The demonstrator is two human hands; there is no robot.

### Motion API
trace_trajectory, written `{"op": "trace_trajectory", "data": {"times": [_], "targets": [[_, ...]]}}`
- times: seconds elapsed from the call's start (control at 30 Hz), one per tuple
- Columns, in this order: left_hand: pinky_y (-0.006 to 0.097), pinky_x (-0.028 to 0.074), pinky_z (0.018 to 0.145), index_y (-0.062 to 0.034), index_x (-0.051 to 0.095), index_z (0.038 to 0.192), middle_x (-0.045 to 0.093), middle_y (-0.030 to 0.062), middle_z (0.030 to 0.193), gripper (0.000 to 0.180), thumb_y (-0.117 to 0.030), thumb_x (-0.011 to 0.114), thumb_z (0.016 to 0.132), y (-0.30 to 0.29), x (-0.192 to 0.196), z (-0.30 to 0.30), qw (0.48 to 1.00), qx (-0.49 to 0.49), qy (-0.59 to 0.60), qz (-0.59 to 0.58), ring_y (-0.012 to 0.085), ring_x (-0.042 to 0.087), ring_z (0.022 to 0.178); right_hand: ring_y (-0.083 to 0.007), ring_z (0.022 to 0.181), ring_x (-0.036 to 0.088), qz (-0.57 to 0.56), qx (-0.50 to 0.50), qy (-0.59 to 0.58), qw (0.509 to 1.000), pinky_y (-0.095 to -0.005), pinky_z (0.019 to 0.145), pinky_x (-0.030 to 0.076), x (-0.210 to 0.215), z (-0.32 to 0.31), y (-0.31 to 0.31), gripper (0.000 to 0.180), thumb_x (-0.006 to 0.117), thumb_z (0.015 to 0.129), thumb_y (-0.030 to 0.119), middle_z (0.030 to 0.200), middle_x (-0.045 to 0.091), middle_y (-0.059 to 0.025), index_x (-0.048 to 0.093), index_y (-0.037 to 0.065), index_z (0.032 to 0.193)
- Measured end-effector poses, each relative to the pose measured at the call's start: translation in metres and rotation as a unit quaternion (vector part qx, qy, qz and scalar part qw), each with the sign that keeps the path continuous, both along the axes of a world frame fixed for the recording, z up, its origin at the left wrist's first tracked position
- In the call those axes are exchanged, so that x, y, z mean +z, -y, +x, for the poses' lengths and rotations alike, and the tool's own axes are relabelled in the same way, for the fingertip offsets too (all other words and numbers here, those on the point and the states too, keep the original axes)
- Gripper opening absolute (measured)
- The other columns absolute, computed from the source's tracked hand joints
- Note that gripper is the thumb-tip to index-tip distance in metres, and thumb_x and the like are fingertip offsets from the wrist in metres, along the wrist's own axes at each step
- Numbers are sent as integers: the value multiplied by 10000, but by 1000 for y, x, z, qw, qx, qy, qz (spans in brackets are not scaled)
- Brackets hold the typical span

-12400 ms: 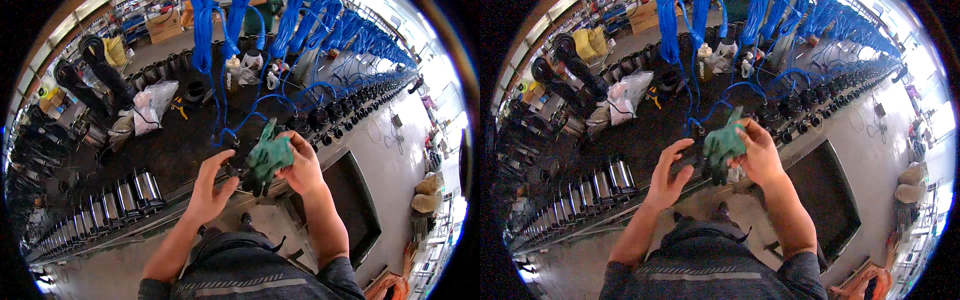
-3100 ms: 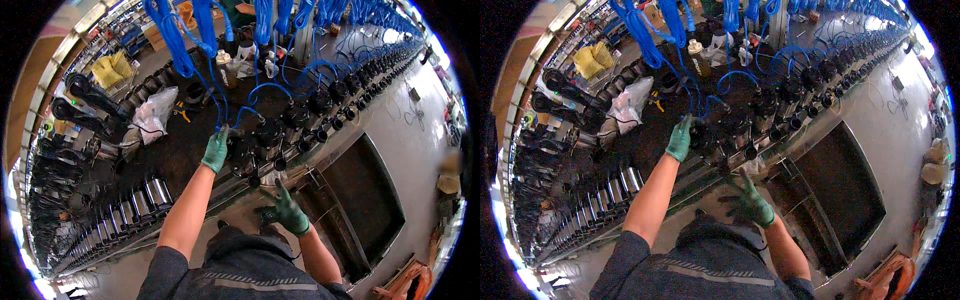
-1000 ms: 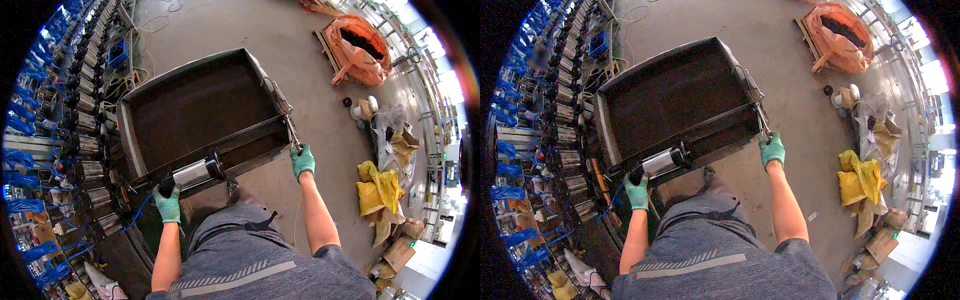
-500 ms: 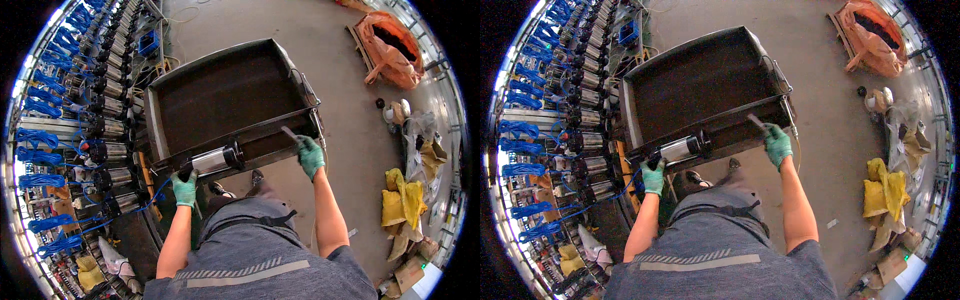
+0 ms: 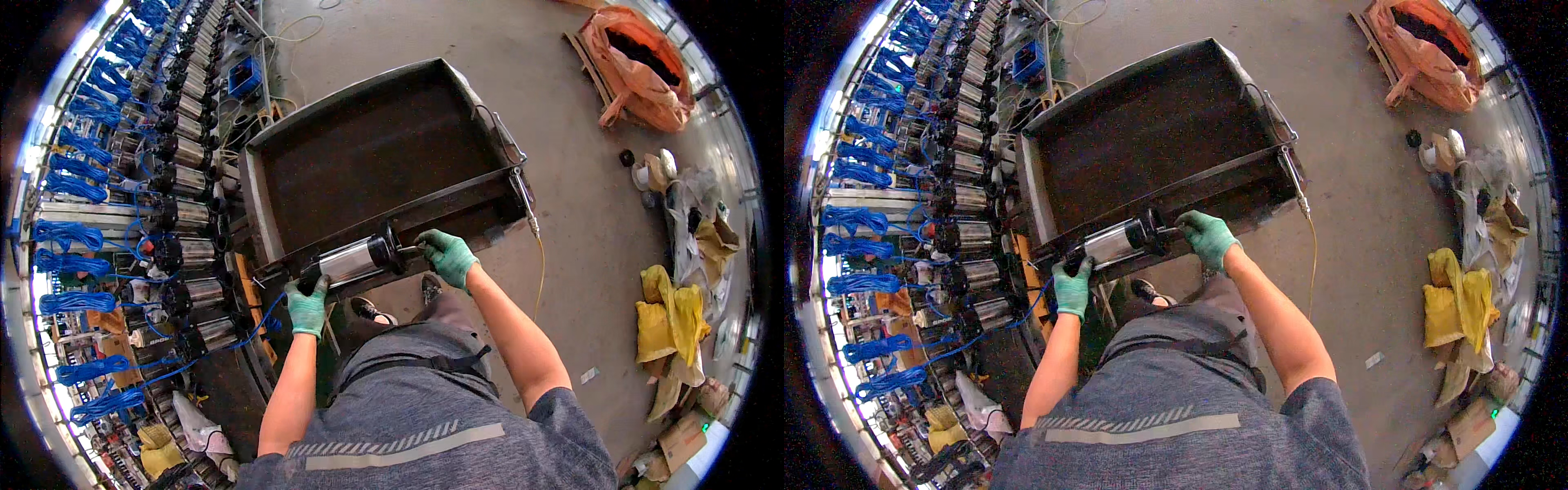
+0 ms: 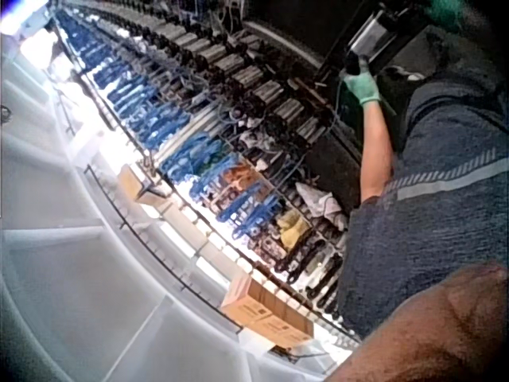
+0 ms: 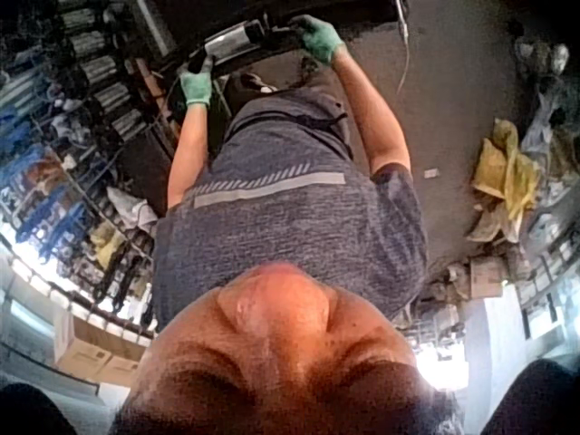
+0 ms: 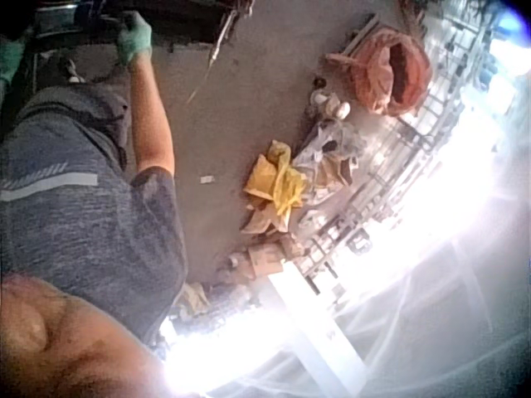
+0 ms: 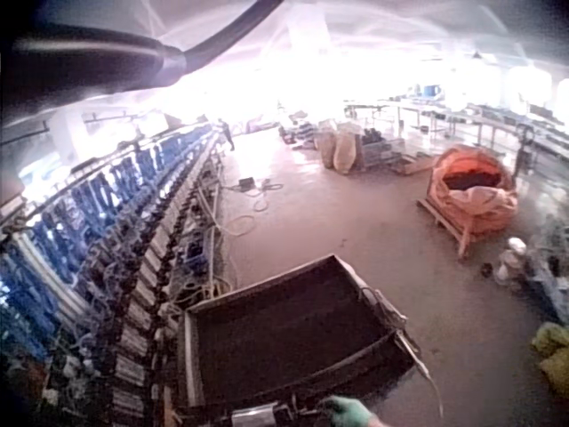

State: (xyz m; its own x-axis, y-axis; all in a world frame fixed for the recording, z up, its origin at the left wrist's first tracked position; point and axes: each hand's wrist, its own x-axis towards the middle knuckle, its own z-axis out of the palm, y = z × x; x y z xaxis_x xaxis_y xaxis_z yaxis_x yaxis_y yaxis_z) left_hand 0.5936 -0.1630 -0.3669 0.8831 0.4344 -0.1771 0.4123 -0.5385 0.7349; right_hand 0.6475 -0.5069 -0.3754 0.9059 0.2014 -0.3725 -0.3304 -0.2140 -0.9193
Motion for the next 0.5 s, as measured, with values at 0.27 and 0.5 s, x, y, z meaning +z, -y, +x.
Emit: {"op": "trace_trajectory", "data": {"times": [0.27,0.5], "targets": [[370,522,919,23,506,1177,686,167,1111,616,-337,867,832,8,14,1,999,-5,-10,33,244,653,1005,-249,891,653,-40,61,-75,995,-396,832,529,4,23,3,268,554,1044,261,1031,731,-146,651,75,1213],[368,527,906,17,503,1178,679,164,1106,607,-316,870,828,5,11,1,1000,-2,3,9,244,652,995,-486,1095,596,-288,97,7,953,-562,888,492,-11,29,-9,440,416,1060,439,1159,670,-252,627,70,1175]]}}
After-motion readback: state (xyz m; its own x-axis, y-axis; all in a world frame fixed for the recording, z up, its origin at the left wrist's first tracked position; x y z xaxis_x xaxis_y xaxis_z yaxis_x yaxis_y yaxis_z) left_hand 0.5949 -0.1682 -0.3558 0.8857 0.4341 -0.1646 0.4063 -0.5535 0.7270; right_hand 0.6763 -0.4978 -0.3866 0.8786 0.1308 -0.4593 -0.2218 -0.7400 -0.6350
